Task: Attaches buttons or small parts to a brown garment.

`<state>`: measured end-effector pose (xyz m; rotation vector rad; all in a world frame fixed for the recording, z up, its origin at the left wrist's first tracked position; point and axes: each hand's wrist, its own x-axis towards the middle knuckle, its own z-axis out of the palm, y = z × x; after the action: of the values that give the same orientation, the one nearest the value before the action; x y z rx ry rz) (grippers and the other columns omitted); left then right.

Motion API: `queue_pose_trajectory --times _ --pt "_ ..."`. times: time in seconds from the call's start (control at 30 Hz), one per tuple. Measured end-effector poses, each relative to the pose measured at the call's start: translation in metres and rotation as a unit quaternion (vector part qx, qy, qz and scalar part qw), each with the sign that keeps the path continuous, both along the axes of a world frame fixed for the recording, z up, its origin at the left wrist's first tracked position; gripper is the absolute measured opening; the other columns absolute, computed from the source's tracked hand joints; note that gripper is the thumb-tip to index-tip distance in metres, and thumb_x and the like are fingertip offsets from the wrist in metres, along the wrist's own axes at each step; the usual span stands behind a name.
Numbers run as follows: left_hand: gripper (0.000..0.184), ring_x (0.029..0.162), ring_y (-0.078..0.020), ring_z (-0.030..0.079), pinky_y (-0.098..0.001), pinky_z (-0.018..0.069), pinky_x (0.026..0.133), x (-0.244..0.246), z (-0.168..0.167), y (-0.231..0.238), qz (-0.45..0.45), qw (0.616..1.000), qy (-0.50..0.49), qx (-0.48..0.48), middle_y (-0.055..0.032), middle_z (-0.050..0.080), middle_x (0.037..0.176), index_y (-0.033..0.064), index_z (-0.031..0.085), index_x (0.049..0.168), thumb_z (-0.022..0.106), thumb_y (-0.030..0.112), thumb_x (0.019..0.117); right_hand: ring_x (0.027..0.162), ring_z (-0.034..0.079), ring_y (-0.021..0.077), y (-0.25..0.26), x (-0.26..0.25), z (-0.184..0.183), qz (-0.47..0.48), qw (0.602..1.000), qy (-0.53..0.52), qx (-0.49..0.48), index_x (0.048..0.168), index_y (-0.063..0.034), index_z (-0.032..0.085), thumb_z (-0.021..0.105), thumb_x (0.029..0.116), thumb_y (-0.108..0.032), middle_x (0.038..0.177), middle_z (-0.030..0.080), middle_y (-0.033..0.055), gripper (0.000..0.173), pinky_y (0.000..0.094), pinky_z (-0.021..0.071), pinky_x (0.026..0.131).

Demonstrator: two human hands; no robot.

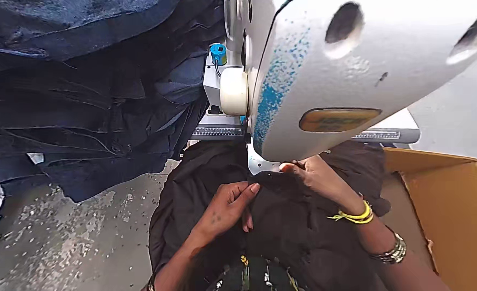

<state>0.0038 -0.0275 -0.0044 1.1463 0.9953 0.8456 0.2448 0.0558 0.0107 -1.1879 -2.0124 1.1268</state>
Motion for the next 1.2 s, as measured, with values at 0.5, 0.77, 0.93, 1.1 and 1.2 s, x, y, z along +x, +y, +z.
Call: queue_pose_trajectory --times 0.5,0.77,0.93,1.1,1.2 --pt "0.039 0.042 -0.0018 0.052 -0.0193 0.0465 0.042 0.002 0.007 0.026 0.035 0.998 0.024 -0.043 0.0079 0.054 0.052 0.0145 0.059 0.068 0.053 0.025 0.1052 0.06 0.049 -0.0097 0.016 -0.015 0.016 -0.121 0.991 0.03 -0.052 0.084 -0.0139 0.065 0.067 0.0969 -0.015 0.065 0.054 -0.015 0.013 0.0124 0.043 0.06" --pt "0.041 0.041 -0.0018 0.05 -0.0189 0.0435 0.042 0.004 0.005 0.033 0.068 0.993 0.095 -0.013 0.0079 0.051 0.051 0.0149 0.056 0.065 0.057 0.029 0.1033 0.066 0.058 0.0103 0.024 0.004 0.005 -0.188 0.971 -0.101 0.112 0.099 -0.0065 0.072 0.068 0.0957 -0.024 0.074 0.064 0.001 0.018 0.0349 0.0485 0.062" --pt "0.038 0.04 -0.0006 0.048 -0.0178 0.0424 0.04 0.009 0.005 0.032 0.087 0.991 0.103 0.003 0.0089 0.052 0.051 0.0155 0.059 0.066 0.057 0.026 0.1024 0.098 0.067 0.0453 0.049 0.082 -0.014 -0.364 0.87 -0.246 0.222 0.109 0.0016 0.073 0.06 0.0999 -0.008 0.103 0.069 0.0259 0.019 0.0639 0.0509 0.082" --pt "0.039 0.039 0.0007 0.046 -0.0163 0.0408 0.039 0.009 0.003 0.032 0.105 0.99 0.09 0.022 0.0098 0.051 0.05 0.0171 0.058 0.063 0.058 0.024 0.1017 0.116 0.061 0.0467 0.07 0.115 -0.031 -0.281 0.875 -0.288 0.268 0.118 0.0026 0.071 0.072 0.0952 -0.014 0.119 0.065 0.0272 0.028 0.0606 0.0503 0.093" --pt "0.038 0.039 0.0007 0.046 -0.0162 0.0407 0.039 0.01 0.002 0.032 0.113 0.989 0.089 0.026 0.0095 0.051 0.05 0.0165 0.058 0.063 0.057 0.021 0.101 0.11 0.06 0.0502 0.087 0.116 -0.034 -0.265 0.867 -0.314 0.281 0.115 0.0054 0.071 0.075 0.0908 -0.009 0.118 0.064 0.03 0.029 0.0627 0.0492 0.089"
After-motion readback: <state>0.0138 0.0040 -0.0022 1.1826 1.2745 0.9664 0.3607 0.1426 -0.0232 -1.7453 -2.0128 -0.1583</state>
